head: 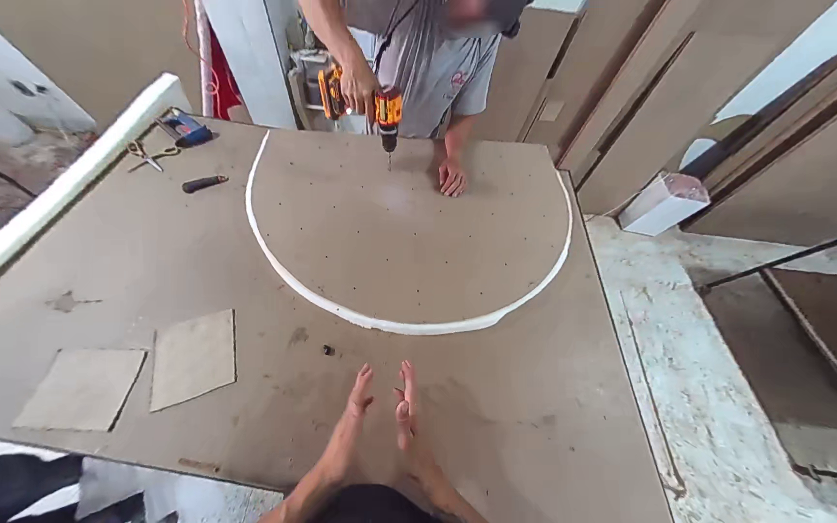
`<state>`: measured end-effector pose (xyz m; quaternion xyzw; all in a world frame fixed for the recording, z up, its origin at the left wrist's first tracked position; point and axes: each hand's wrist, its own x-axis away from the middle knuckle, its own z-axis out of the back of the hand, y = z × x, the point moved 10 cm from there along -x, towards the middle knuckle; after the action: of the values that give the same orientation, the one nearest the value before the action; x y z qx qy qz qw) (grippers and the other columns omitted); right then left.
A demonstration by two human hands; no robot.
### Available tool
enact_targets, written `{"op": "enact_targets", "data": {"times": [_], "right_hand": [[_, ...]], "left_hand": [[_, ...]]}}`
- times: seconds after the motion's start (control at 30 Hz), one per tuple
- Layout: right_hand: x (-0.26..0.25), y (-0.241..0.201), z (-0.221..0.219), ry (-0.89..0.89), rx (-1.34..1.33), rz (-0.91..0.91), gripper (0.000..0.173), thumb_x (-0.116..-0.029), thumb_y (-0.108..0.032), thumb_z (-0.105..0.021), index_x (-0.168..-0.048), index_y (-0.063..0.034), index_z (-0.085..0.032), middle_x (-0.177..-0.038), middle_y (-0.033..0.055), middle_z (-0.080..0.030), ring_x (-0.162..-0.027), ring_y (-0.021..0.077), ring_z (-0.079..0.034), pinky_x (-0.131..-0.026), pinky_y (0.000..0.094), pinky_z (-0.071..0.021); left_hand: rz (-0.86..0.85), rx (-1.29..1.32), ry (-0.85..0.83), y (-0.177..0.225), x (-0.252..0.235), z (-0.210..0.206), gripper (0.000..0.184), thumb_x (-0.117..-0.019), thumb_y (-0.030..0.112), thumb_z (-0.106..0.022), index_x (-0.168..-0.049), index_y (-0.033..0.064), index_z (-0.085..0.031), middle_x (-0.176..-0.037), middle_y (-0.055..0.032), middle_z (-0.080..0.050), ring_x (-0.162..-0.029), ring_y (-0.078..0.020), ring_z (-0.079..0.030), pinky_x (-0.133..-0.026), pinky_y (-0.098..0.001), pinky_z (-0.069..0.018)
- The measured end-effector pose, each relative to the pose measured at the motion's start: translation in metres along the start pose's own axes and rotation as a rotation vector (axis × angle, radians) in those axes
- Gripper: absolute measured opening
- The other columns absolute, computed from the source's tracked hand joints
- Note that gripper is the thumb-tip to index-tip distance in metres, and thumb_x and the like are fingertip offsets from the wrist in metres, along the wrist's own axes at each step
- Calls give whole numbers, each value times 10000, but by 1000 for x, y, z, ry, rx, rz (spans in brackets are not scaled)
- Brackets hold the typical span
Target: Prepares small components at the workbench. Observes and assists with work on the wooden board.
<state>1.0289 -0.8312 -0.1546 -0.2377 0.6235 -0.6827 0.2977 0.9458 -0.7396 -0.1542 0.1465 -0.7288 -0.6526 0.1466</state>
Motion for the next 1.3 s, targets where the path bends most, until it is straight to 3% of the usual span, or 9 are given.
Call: {"op": "enact_targets", "data": {"times": [0.17,0.23,0.4,0.5,0.63,0.73,0.9,1.1,1.3], "right_hand": [[-32,-104,8,168,-560,-220,1119,-968,-774,-240,-1581,123,30,-1681,280,-110,-1569,247,-192,-1257,381,-232],[-40,-120,27,236,-623,-271,1093,-959,-776,-233,-1608,49,73,-1698,244,-94,-1574,251,-188,-1252,386,-221],[-46,-57,56,271,-710,-121,1005,-906,-859,-303,-1659,-227,-93,-1695,71,-263,-1539,288,-304,-1164,600,-358],[-39,-61,55,273,-670,-84,1011,-917,-855,-261,-1654,-165,-199,-1685,79,-295,-1549,254,-288,-1219,563,-311],[-44,-106,49,182,-518,64,1227,-859,-905,-313,-1634,16,-74,-1704,225,-111,-1591,291,-121,-1258,536,-212],[-45,-126,49,174,-429,272,1173,-938,-809,-358,-1601,98,-20,-1676,324,-24,-1592,345,-56,-1291,470,-163],[-35,-131,51,292,-68,416,1146,-933,-818,-351,-1629,12,24,-1677,323,-1,-1573,365,-157,-1242,457,-311],[-10,-124,64,446,545,534,1094,-845,-857,-376,-1661,-200,-61,-1722,172,-83,-1593,357,-70,-1244,713,-15],[-6,-87,80,383,496,347,1141,-896,-873,-258,-1655,-53,-28,-1714,223,-58,-1596,367,-31,-1238,734,21]], "left_hand": [[-162,-212,-151,91,-16,-79,1087,-936,833,-107,-1613,-8,-238,-1710,-194,-129,-1595,-339,-26,-1248,-675,19],[-208,-403,-368,127,-13,-98,1159,-908,837,12,-1604,-74,-156,-1687,-281,-92,-1589,-374,-52,-1258,-629,-60],[-541,-313,-470,104,-2,-119,1036,-1000,738,-162,-1599,-103,-81,-1673,-306,-125,-1583,-348,-135,-1316,-516,-136],[-518,-347,-454,104,-3,-120,1065,-981,764,-114,-1597,-104,-93,-1675,-296,-135,-1588,-339,-114,-1319,-518,-109],[-464,-297,-347,118,-3,-116,1049,-979,769,-79,-1614,-65,-63,-1692,-274,-72,-1597,-299,-59,-1316,-498,-55],[-228,-51,-254,114,-3,-104,1111,-949,817,-172,-1594,-87,-151,-1678,-208,-224,-1569,-189,-199,-1295,-394,-180],[66,274,-196,92,-7,-92,1136,-888,878,-230,-1562,-35,-290,-1522,-117,-502,-1403,-107,-472,-1179,-372,-402],[25,350,-325,83,2,-86,983,-963,775,-341,-1556,-7,-387,-1590,-145,-443,-1482,-220,-405,-1233,-443,-332],[119,383,-391,53,12,-91,995,-935,792,-403,-1507,-22,-450,-1504,-161,-538,-1409,-226,-500,-1201,-423,-377]]}}
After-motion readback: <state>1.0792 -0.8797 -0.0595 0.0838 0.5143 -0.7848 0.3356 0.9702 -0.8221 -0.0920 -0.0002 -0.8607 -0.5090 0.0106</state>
